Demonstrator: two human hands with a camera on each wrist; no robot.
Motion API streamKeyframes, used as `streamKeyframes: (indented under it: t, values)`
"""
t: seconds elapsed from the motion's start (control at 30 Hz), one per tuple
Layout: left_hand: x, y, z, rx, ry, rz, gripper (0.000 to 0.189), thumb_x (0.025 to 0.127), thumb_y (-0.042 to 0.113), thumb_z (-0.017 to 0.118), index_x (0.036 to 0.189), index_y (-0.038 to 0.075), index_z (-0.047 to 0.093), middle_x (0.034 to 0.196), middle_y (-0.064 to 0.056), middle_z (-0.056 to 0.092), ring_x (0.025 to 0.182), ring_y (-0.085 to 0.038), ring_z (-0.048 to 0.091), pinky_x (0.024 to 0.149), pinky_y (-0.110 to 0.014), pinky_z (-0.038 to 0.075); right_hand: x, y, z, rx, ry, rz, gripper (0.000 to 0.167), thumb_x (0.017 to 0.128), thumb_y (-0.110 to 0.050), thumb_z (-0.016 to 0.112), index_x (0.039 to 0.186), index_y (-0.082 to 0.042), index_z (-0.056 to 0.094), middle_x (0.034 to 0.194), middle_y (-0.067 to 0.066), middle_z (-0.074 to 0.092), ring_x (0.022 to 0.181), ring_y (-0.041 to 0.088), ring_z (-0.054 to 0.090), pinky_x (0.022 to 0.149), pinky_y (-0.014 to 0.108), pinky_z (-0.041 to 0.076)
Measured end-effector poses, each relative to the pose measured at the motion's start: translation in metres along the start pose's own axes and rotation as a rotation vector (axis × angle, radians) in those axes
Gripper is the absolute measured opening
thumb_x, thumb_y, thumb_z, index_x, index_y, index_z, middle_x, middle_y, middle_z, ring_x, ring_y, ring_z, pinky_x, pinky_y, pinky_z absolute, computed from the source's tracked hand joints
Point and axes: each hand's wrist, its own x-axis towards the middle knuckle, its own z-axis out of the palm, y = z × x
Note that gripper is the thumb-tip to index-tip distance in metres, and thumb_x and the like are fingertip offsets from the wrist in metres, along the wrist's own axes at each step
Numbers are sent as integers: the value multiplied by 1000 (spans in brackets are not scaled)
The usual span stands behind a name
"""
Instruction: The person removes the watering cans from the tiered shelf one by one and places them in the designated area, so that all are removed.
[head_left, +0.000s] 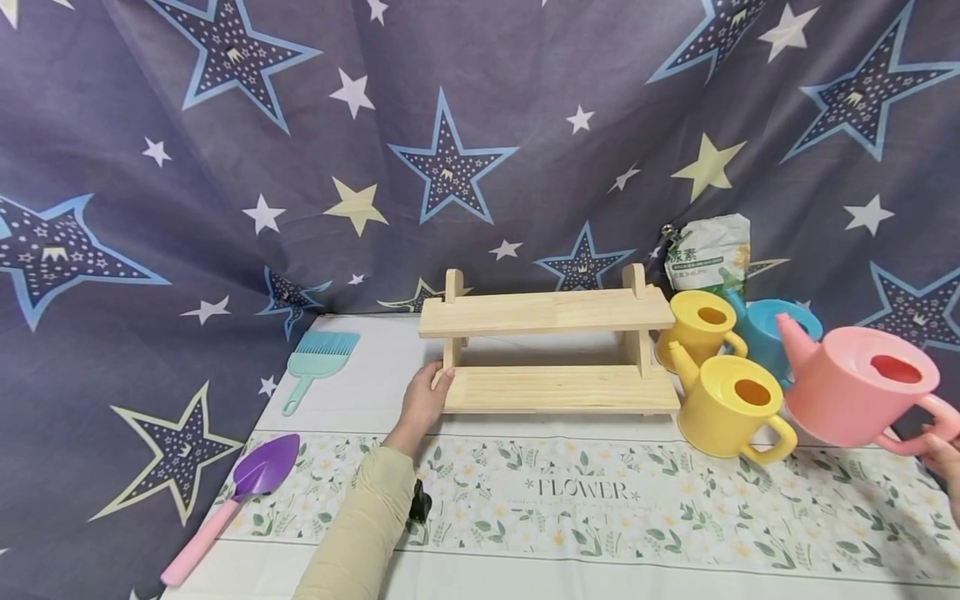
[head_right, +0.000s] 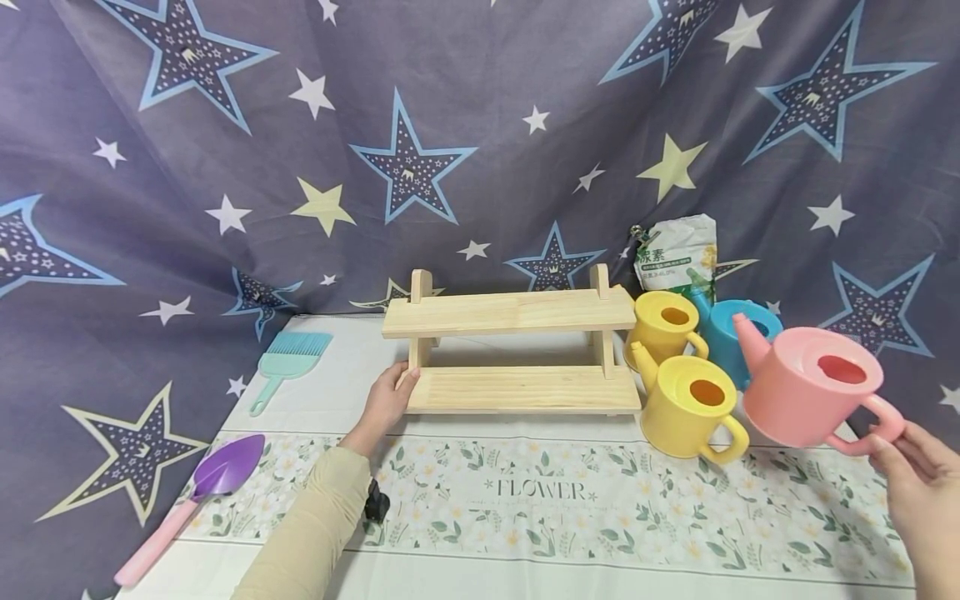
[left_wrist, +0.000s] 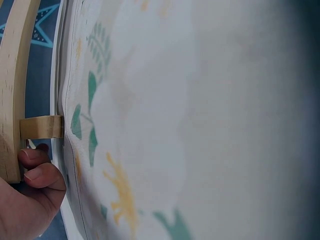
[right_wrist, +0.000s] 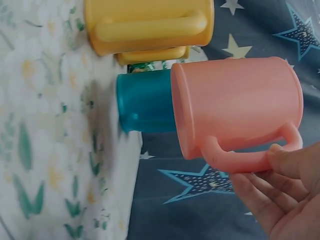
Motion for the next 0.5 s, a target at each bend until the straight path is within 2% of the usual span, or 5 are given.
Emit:
streamKeyframes:
  t: [0.07, 0.1, 0.2, 0.37, 0.5]
  values:
    - [0, 0, 0, -1, 0, -1, 48, 103, 38, 47, 138, 5, 51, 137, -18, 52, 128, -35, 47, 108, -52, 36, -7, -1, 5, -39, 71, 83, 21, 97, 2, 54, 110, -10, 65, 95, -27, 57, 87, -9, 51, 74, 1, 39]
    - [-1, 0, 0, -1, 0, -1, 49, 103, 38, 47, 138, 5, 51, 137, -18, 51, 129, -35, 47, 108, -52, 36, -9, -2, 6, -11, 89, 109, 22, 97, 4, 54, 105, -14, 64, 93, -28, 57, 81, -11, 52, 67, -1, 38]
    - [-1, 0, 0, -2, -4, -4, 49, 103, 38, 47, 138, 5, 51, 137, -18, 51, 129, -35, 47, 108, -52, 36, -15, -12, 10, 68, 134, 231, 34, 98, 1, 54, 109, -31, 59, 88, -30, 57, 76, -16, 53, 65, -2, 41]
    - [-1, 0, 0, 1, -3, -4, 49, 102, 39, 48, 138, 5, 51, 136, -18, 52, 127, -35, 48, 107, -51, 37, -24, -23, 15, 152, 175, 322, 35, 96, 4, 55, 116, -24, 63, 86, -27, 62, 75, -15, 58, 66, 0, 44]
    - [-1, 0, 0, 8, -2, 0, 49, 103, 38, 48, 138, 5, 51, 135, -18, 52, 126, -35, 49, 107, -52, 37, -32, -28, 15, 149, 122, 330, 36, 97, -2, 55, 127, -21, 59, 89, -29, 60, 77, -17, 57, 67, 0, 44]
